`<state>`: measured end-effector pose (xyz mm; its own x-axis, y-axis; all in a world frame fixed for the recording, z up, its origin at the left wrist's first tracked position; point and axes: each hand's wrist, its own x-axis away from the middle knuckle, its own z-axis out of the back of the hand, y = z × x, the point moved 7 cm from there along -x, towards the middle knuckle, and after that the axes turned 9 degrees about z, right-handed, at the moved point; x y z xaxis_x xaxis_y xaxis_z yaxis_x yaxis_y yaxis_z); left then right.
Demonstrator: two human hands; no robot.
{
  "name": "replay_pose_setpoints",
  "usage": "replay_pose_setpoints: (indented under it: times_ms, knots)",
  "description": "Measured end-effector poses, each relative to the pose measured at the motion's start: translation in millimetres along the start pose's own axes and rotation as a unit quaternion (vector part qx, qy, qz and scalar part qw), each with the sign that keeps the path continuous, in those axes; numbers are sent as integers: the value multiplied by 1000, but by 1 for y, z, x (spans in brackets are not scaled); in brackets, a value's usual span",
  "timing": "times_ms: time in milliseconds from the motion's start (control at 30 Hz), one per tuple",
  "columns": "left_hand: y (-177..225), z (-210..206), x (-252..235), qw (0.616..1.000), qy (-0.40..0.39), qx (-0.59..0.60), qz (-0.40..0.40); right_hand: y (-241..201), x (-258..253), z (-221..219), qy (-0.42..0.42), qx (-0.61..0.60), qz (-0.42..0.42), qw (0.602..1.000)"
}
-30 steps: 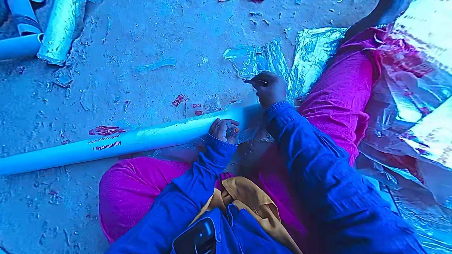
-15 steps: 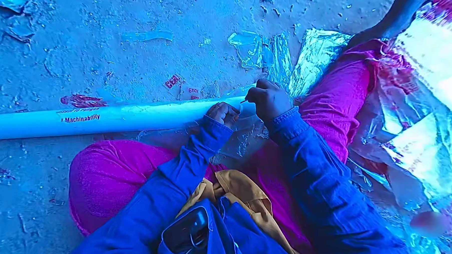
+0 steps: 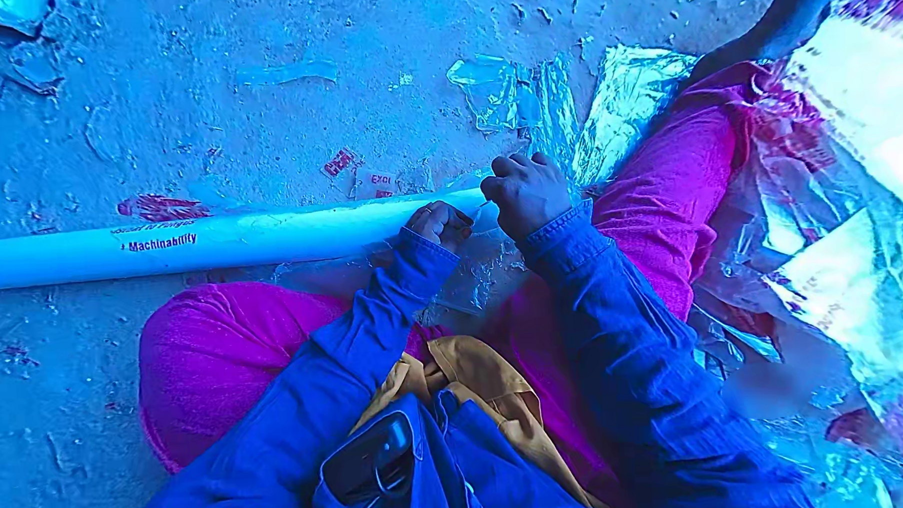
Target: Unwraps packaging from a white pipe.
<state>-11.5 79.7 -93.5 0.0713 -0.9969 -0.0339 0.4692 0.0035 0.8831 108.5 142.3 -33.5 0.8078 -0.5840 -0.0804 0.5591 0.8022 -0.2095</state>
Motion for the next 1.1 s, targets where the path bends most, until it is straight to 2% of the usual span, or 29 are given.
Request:
replay_pose_setpoints:
  times_ms: [367,567,633,733,767,833,967,1033,1100]
  knots:
    - [6,3,-2,998,-47,-4,-35,31,22,12,-29,26,-76,996]
    - [2,2,-1,999,-47,-23,-15,46,35,16,-66,48,-141,987]
    - [7,2,-1,998,-30,-51,32,59,38,14,-18,-28,-193,981]
    - [26,-2,-2,982,1,-124,146,80,37,6,89,-194,-283,935]
    - [31,-5,-4,975,0,-154,160,84,35,2,112,-233,-307,916]
    - [37,-14,-8,969,-15,-204,138,89,30,-9,149,-291,-344,880]
    - [33,-21,-4,973,36,-229,-1,97,21,-41,151,-342,-376,848]
    - [31,-21,-4,975,36,-220,20,101,21,-54,159,-360,-393,831]
    - [33,-20,-6,971,-26,-209,117,102,21,-60,179,-377,-413,809]
